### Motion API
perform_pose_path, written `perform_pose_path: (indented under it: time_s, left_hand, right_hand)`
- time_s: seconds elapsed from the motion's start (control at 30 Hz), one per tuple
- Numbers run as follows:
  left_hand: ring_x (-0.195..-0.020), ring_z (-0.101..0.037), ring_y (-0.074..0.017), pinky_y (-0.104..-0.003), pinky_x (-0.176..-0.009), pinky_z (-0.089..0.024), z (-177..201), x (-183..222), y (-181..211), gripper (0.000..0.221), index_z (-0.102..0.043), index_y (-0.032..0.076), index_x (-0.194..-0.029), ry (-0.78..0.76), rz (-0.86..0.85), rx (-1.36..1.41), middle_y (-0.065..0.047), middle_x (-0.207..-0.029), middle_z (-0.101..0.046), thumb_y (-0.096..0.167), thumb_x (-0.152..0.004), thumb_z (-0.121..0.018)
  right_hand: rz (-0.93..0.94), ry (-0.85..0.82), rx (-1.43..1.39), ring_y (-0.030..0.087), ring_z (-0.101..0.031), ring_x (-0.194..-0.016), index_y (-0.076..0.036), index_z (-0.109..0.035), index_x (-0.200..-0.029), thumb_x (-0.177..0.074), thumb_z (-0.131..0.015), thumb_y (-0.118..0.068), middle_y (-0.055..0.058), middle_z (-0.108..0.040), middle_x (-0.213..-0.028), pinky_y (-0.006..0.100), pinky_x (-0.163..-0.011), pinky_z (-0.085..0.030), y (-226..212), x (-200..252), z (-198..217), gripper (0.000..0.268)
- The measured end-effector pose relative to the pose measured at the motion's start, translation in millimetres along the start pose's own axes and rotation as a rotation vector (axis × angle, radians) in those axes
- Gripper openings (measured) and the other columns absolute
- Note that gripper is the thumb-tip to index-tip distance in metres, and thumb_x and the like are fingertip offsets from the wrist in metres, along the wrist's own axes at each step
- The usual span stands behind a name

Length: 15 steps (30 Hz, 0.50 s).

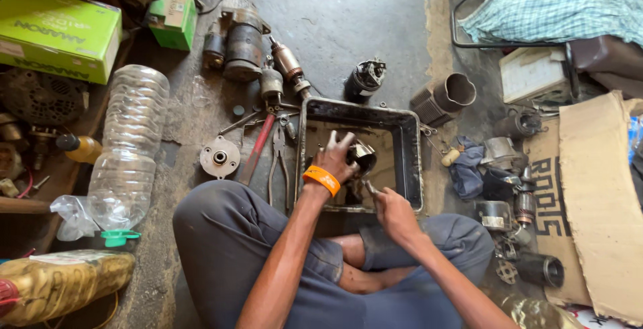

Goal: The person scrubs a metal engine piston with a brush inside a tray of dark liquid, rotating the part to clean multiple surfaces. The person then pours a yellow liquid from a plastic bottle onto the piston to rinse it.

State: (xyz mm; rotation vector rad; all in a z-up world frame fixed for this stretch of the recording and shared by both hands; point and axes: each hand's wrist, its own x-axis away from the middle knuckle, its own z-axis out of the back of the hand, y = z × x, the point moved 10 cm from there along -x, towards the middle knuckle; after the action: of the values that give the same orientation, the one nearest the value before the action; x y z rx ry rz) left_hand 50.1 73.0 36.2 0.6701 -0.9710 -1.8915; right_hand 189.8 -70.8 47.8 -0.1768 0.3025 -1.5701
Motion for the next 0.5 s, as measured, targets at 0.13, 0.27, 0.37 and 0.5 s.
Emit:
perform_pose_path:
  time_s: [0.13, 0.27, 0.37, 0.5]
  left_hand:
    - [-0.109, -0.063, -0.0558, -0.056, -0.088, -0.058, -6, 1, -7, 0.070, -0.048, 0.019, -0.140, -0.030, 0.035, -0.002, -0.032, -0.149, -0.044, 0.027, -0.079, -0.082]
    - [-0.111, -0.063, -0.0549, -0.055, -0.092, -0.057, -3, -4, -18, 0.074, -0.048, 0.018, -0.142, 0.035, 0.059, 0.043, -0.034, -0.149, -0.042, 0.027, -0.078, -0.083]
    - [-0.113, -0.060, -0.0565, -0.055, -0.096, -0.055, -14, -6, -25, 0.076, -0.049, 0.021, -0.142, 0.007, 0.072, 0.007, -0.034, -0.152, -0.040, 0.027, -0.076, -0.085]
    - [-0.118, -0.058, -0.0578, -0.062, -0.098, -0.049, -13, -3, -18, 0.085, -0.044, 0.016, -0.148, 0.133, -0.093, -0.062, -0.040, -0.146, -0.040, 0.029, -0.076, -0.087]
  right_hand:
    - [-0.033, -0.067, 0.067, 0.042, -0.066, -0.075, -0.012, -0.070, -0.099, -0.091, -0.056, -0.010, 0.016, -0.065, -0.089, 0.053, -0.066, -0.053, 25, -11, 19, 0.016]
    - [-0.130, -0.067, 0.259, 0.043, -0.066, -0.073, -0.011, -0.073, -0.101, -0.094, -0.057, -0.013, 0.019, -0.065, -0.090, 0.055, -0.064, -0.051, 38, -14, 27, 0.017]
    - [0.115, 0.001, -0.131, 0.042, -0.066, -0.081, -0.006, -0.066, -0.090, -0.092, -0.060, -0.014, 0.016, -0.065, -0.087, 0.050, -0.069, -0.054, 7, -9, 22, 0.010]
    - [0.008, -0.071, 0.006, 0.043, -0.067, -0.077, -0.009, -0.073, -0.096, -0.086, -0.059, -0.008, 0.018, -0.068, -0.089, 0.054, -0.067, -0.053, 16, -2, 4, 0.017]
